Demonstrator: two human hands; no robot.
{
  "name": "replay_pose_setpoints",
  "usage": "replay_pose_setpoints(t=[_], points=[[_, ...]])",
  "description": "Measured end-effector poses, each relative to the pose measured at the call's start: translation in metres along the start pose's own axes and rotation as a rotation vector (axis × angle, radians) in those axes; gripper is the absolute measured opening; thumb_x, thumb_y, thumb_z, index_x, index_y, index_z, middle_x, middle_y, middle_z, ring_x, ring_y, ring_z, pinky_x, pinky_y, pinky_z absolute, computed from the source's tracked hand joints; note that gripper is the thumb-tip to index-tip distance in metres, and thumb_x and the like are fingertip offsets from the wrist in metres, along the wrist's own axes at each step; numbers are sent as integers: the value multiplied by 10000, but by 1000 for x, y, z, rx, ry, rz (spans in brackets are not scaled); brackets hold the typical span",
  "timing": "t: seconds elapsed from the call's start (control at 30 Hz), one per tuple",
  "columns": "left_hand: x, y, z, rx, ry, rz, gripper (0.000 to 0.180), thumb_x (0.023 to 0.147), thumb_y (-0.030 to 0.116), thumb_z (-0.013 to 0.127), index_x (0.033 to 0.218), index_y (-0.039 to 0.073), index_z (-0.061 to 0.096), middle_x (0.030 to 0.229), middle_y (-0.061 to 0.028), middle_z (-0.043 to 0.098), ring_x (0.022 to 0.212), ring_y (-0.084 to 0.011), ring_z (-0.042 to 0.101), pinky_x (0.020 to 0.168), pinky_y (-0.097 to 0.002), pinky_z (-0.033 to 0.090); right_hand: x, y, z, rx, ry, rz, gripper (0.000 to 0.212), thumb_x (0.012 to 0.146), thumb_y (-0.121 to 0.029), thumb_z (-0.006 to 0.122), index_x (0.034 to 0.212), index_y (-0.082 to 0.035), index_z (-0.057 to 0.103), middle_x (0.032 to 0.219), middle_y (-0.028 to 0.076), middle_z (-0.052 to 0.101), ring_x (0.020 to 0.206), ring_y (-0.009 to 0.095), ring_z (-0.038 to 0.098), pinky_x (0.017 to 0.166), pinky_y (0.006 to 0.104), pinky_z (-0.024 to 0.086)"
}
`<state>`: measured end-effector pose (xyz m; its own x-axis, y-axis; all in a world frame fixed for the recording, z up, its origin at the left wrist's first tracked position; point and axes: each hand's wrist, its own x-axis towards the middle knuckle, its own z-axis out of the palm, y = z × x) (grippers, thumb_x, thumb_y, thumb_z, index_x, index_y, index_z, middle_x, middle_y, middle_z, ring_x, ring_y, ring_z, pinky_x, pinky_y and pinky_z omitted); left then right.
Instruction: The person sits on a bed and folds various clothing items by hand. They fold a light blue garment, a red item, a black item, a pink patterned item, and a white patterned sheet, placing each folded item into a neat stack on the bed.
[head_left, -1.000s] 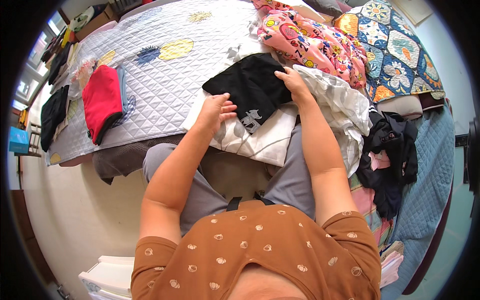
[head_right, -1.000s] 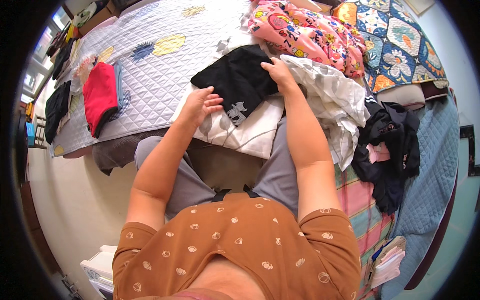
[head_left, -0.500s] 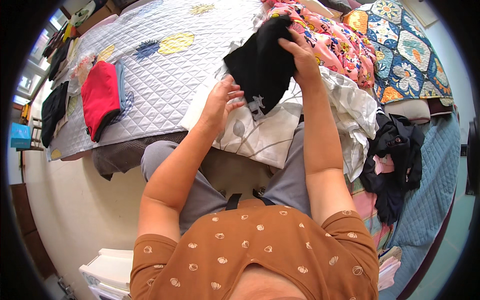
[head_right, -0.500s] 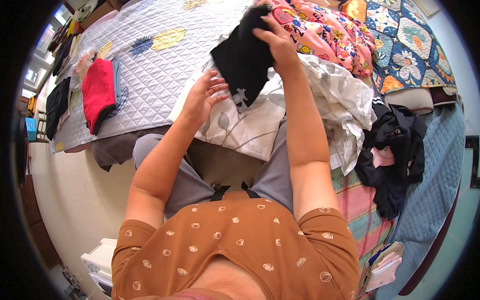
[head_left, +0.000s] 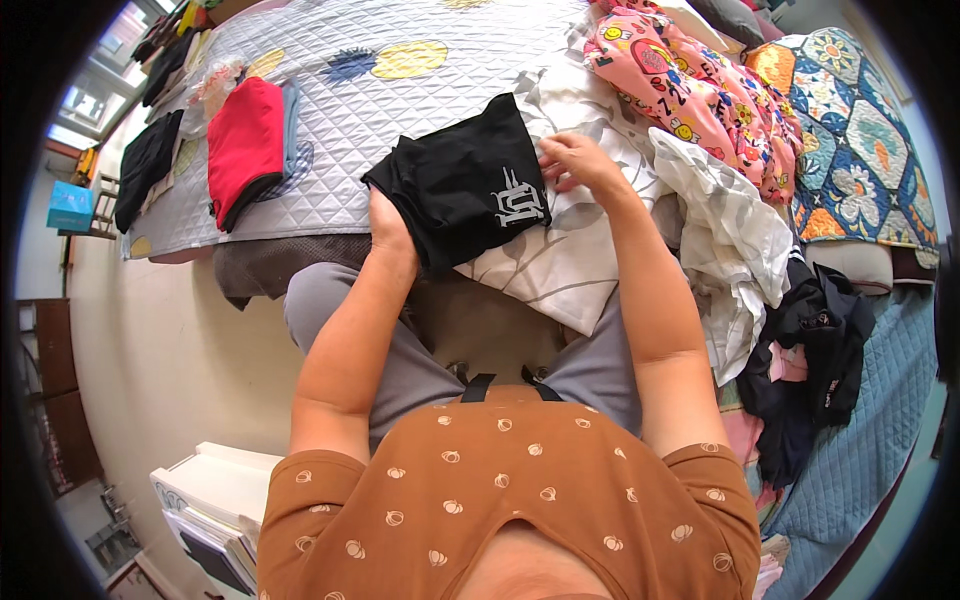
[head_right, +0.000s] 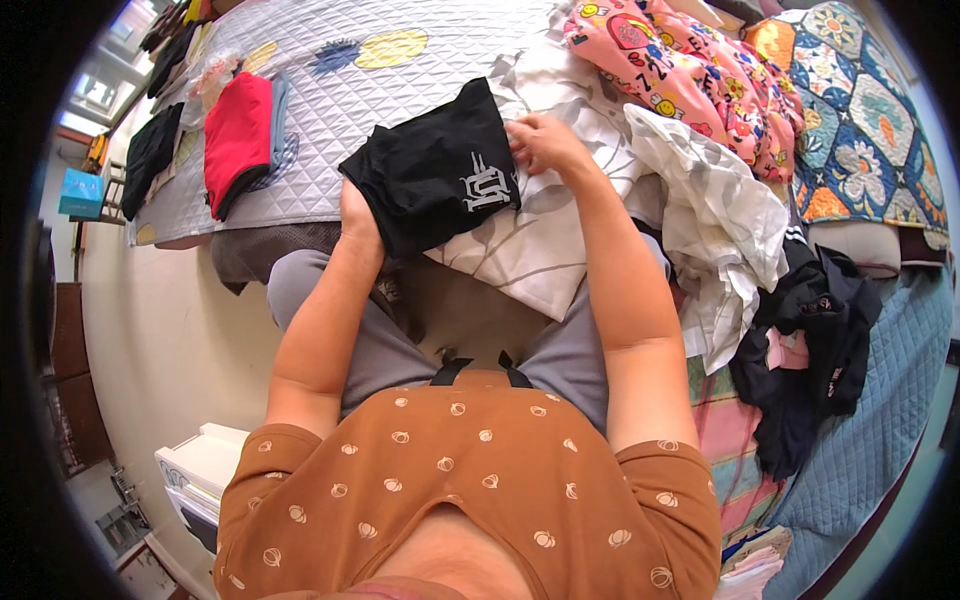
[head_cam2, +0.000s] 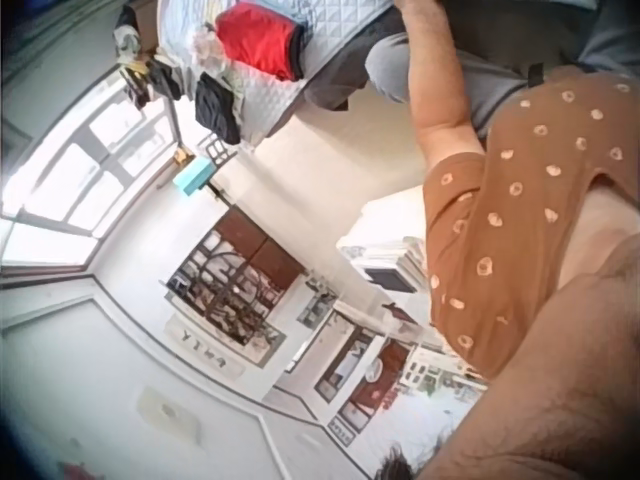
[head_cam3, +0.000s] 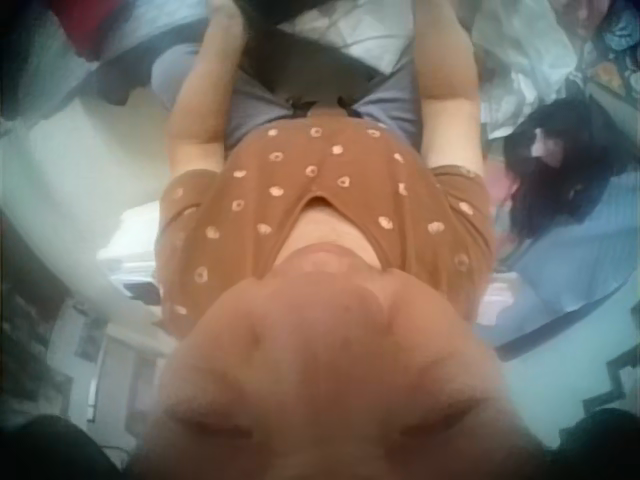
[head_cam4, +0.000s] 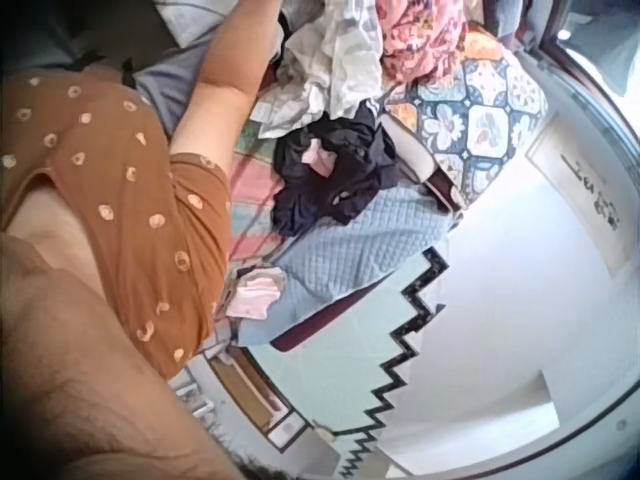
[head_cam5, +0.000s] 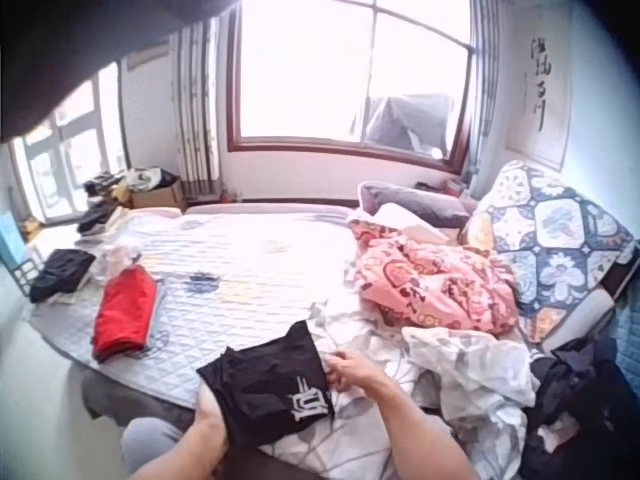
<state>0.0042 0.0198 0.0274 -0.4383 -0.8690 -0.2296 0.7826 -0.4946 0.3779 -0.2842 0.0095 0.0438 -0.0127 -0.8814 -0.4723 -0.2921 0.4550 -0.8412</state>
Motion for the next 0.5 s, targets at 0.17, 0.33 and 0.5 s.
replay_pose_setpoints(t=[0.17,0.33,0.5], points=[[-21,12,-4,184,77,72,419,984,223,479,1327,-5,552,1296,-170,618,1172,-321,614,1034,-459,497,8,1,41,250,-105,-55,384,900,-245,698,1196,-13,624,1003,79,675,856,139,642,694,354,559],[-20,36,0,422,50,129,461,829,-91,528,1283,-20,565,1202,-144,654,1087,-257,660,940,-397,563,-9,-23,33,527,-91,-332,467,838,-25,717,1267,1,534,972,88,698,789,158,690,696,330,591],[6,35,-69,409,208,160,490,833,-76,501,1321,-33,508,1150,-154,613,1009,-260,630,896,-400,549,-9,-1,9,-351,260,-72,606,823,-203,763,1353,-25,527,941,123,699,802,210,696,687,353,549]])
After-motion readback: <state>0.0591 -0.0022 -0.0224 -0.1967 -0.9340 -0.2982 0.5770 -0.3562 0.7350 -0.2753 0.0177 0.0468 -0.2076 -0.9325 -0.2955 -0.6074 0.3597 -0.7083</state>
